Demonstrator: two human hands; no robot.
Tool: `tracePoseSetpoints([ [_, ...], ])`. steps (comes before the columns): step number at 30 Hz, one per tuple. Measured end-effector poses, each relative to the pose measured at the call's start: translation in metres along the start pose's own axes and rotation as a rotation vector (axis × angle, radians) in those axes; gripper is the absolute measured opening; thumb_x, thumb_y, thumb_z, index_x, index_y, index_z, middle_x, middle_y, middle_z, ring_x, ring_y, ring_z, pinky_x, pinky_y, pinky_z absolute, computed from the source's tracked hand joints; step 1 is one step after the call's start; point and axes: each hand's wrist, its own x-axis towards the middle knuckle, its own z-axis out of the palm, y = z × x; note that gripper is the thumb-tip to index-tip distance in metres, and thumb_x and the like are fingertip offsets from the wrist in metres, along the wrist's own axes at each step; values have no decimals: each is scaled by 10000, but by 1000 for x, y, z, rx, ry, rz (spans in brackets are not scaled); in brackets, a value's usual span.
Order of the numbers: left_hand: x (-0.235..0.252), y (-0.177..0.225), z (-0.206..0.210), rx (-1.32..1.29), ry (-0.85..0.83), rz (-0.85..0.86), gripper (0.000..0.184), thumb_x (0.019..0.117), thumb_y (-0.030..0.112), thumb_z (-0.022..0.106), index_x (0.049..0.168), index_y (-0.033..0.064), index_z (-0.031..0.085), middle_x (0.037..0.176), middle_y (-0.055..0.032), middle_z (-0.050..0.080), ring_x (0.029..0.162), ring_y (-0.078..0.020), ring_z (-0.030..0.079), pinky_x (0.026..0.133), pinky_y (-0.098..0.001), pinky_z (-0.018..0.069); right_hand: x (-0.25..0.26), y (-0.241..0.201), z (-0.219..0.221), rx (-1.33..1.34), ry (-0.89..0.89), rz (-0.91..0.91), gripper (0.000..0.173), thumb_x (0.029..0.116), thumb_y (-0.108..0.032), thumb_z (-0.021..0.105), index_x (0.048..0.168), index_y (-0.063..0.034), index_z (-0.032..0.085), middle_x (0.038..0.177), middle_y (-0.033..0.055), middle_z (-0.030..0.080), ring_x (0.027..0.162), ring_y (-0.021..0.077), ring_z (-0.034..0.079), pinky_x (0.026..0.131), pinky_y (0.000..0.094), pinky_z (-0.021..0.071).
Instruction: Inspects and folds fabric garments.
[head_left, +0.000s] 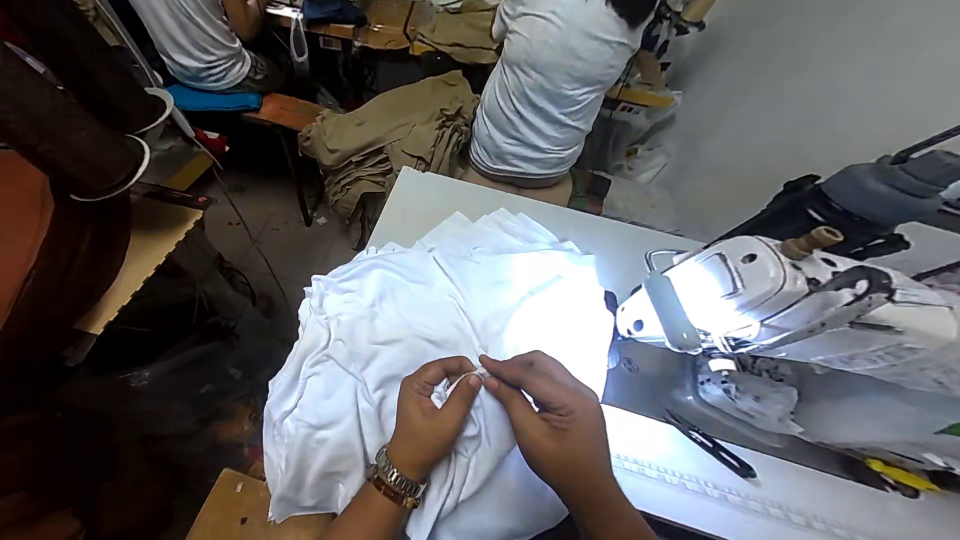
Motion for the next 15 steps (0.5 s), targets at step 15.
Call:
tracePoseSetpoints([
  [15, 4, -3, 2, 60, 53, -67, 69, 911, 76, 675, 930, 84, 741, 813, 23, 688, 736, -48, 635, 690, -227, 551, 48, -1, -12, 630, -48, 339, 283, 969, 23, 592, 1222, -36, 703, 955, 19, 724, 783, 80, 677, 734, 227, 593],
])
